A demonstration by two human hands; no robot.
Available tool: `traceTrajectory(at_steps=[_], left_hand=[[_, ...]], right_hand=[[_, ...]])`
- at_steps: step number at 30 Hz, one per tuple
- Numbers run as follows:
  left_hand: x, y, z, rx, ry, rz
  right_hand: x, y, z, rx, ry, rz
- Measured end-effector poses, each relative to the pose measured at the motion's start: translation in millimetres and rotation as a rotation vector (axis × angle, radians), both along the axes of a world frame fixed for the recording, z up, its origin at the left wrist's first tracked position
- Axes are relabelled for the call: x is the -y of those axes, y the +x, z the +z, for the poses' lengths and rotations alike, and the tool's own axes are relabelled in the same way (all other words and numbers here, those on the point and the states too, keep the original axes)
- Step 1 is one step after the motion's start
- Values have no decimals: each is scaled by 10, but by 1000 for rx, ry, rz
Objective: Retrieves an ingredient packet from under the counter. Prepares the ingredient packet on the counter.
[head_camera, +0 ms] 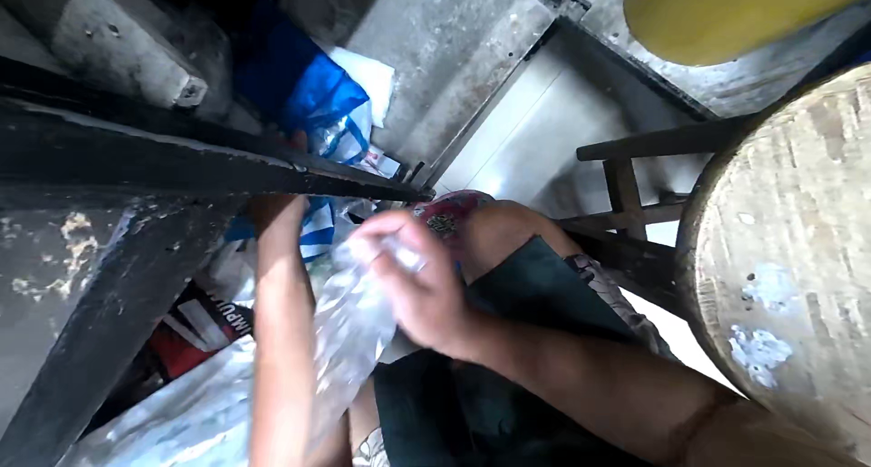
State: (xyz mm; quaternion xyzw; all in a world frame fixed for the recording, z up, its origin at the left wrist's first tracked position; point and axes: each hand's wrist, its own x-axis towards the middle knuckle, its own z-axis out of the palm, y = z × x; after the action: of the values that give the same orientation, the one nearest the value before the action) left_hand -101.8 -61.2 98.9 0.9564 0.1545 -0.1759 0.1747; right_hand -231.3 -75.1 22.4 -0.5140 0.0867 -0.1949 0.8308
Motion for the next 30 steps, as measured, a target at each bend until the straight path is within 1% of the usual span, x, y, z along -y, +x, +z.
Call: traceTrajectory(at_steps=[1, 2, 3, 4, 5, 6, 8, 10, 11, 12, 13, 14, 15, 17, 18, 19, 20, 21, 22, 23, 24, 25, 26, 27, 28, 29, 30], left_hand=[[-465, -176, -286, 107, -110, -148], [-799, -262, -592, 119, -177, -208], [-1001, -341, -842, 48, -230, -229], [-1073, -418, -985, -53, -302, -218], [-1075, -484, -1073, -126, -396, -156], [-1052, -512, -1141, -151, -502, -59], [-1029, -430, -1342, -86, -615, 117], [-1120, -325, -1621, 74, -576, 146], [-1223, -285, -1751, 131, -538, 132], [-1318, -261, -1826, 144, -525, 115], [-1351, -224, -1829, 120, -520, 95], [-1327, -203, -1779, 70, -514, 68], [-1299, -236, -1695, 13, -488, 32], [-1266, -322, -1448, -55, -394, -86], [-1269, -342, -1325, -57, -350, -131], [-1306, -362, -1222, -28, -310, -150], [-1357, -347, -1146, 62, -271, -146], [-1399, -294, -1088, 194, -238, -135], [-1417, -209, -1050, 320, -184, -143], [-1394, -100, -1032, 397, -97, -173], [-1337, 18, -1046, 430, 6, -240], [-1268, 137, -1113, 451, 101, -350], [-1149, 233, -1170, 447, 174, -449], [-972, 309, -1177, 395, 217, -493], [-730, 376, -1071, 302, 204, -483], [-558, 466, -987, 258, 159, -461], [-485, 576, -964, 255, 122, -449]], right_hand=[[52, 48, -85, -84, 132, -53], [96, 114, -171, -232, 305, -86], [140, 168, -246, -397, 508, -84], [163, 191, -312, -526, 692, -64], [145, 171, -353, -607, 823, -36], [113, 101, -357, -655, 874, 11], [136, -129, -276, -692, 832, 152], [275, -342, -251, -660, 776, 314], [352, -407, -211, -617, 820, 365], [421, -431, -157, -556, 848, 359], [493, -380, -120, -463, 831, 291], [568, -241, -89, -387, 764, 159], [637, -21, -61, -373, 667, -33], [830, 642, -193, -360, 607, -419], [970, 1069, -326, -356, 571, -565], [1129, 1477, -483, -377, 495, -642], [1306, 1867, -638, -417, 355, -660], [1501, 2241, -772, -442, 160, -616], [1682, 2522, -854, -486, -90, -511], [1827, 2707, -825, -574, -349, -424], [1896, 2797, -743, -669, -496, -395], [1893, 2795, -662, -702, -442, -468], [1832, 2715, -600, -681, -289, -605], [1723, 2568, -558, -661, -194, -709], [1573, 2363, -532, -629, -154, -732], [1374, 2148, -526, -578, -143, -658], [1141, 1950, -561, -517, -149, -491]])
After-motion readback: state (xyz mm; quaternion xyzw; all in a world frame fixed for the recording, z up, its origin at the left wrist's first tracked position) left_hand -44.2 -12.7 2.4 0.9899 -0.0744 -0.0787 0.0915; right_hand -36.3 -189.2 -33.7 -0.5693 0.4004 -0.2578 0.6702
